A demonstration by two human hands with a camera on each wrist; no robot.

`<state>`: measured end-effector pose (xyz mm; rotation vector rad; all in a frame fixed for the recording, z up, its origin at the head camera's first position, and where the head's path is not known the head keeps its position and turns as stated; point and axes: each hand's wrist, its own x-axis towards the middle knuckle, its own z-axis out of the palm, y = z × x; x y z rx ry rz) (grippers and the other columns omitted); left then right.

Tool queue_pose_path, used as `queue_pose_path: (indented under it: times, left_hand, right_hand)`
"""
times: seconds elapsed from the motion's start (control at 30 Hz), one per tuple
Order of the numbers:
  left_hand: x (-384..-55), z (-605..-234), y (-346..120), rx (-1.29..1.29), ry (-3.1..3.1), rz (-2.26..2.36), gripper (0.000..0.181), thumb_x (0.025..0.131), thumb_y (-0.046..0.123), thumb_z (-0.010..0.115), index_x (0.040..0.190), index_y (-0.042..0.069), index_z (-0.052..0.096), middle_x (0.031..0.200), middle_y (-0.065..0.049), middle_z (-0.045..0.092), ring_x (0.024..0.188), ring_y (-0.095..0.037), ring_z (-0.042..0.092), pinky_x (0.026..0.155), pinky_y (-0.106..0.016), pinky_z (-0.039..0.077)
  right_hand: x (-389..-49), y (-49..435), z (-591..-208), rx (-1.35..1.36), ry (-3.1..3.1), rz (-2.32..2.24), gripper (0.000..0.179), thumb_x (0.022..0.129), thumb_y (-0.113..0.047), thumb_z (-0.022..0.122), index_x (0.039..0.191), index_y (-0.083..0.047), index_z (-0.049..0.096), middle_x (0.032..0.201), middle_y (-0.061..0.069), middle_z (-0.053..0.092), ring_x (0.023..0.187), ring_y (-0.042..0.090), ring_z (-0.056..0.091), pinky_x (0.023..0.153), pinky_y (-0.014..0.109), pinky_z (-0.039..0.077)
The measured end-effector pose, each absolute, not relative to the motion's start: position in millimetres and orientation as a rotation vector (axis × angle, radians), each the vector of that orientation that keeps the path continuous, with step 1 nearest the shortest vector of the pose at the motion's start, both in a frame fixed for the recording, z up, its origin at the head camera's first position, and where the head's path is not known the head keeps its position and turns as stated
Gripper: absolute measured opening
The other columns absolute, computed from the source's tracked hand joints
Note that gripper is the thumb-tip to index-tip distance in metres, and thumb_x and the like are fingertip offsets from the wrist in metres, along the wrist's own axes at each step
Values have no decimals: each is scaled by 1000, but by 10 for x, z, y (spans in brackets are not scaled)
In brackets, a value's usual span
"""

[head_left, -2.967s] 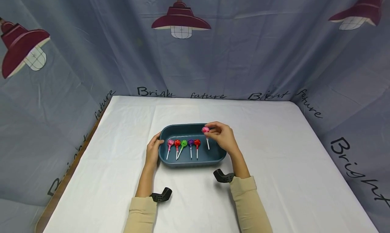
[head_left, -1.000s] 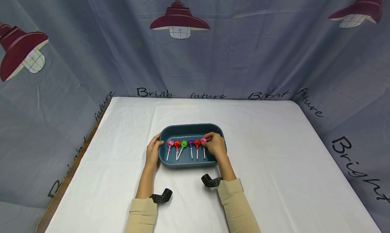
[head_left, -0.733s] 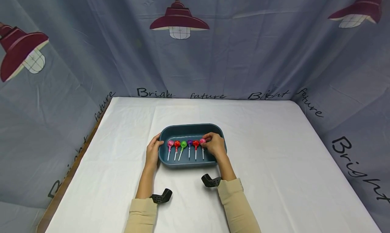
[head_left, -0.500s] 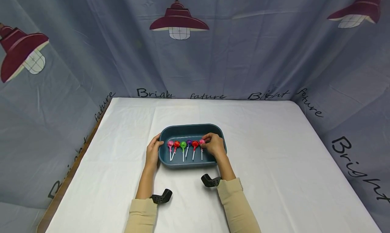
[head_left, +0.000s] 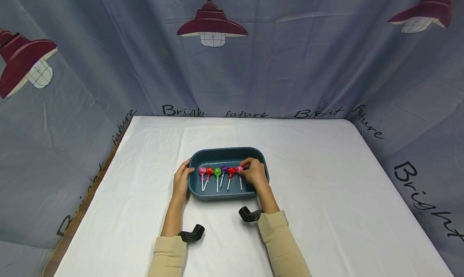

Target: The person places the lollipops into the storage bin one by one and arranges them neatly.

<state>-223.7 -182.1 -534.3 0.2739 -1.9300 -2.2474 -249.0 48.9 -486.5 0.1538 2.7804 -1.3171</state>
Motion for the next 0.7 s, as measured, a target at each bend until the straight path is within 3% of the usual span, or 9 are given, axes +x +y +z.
queue_pose_path:
  times: [0.17, 0.47, 0.7]
  left_hand:
    - [-2226, -5330, -1849, 279, -1932, -2233, 42, 85, 7, 48, 126, 2, 54, 132, -8, 49, 127, -15, 37, 106, -29, 25]
    - [-2197, -5330, -1902, 303, -1942, -2228, 43, 85, 7, 47, 127, 2, 53, 134, -9, 49, 128, -15, 36, 105, -30, 25]
    - [-2164, -5267, -1965, 248, -1819, -2356, 45, 93, 14, 34, 137, 5, 41, 134, -14, 47, 120, -20, 45, 93, -23, 36]
  right_hand:
    - [-2491, 466, -4875, 103, 2831, -1292, 13, 74, -4, 74, 85, -6, 66, 79, 6, 65, 75, 22, 56, 62, 33, 45]
    - [-2392, 409, -4714, 103, 2911, -1214, 20, 78, -7, 71, 97, -4, 66, 96, 10, 66, 92, 28, 55, 79, 41, 46]
    - [-2297, 487, -4399, -41, 2948, -1246, 22, 81, -14, 69, 101, -4, 66, 96, 10, 67, 76, 22, 59, 67, 37, 48]
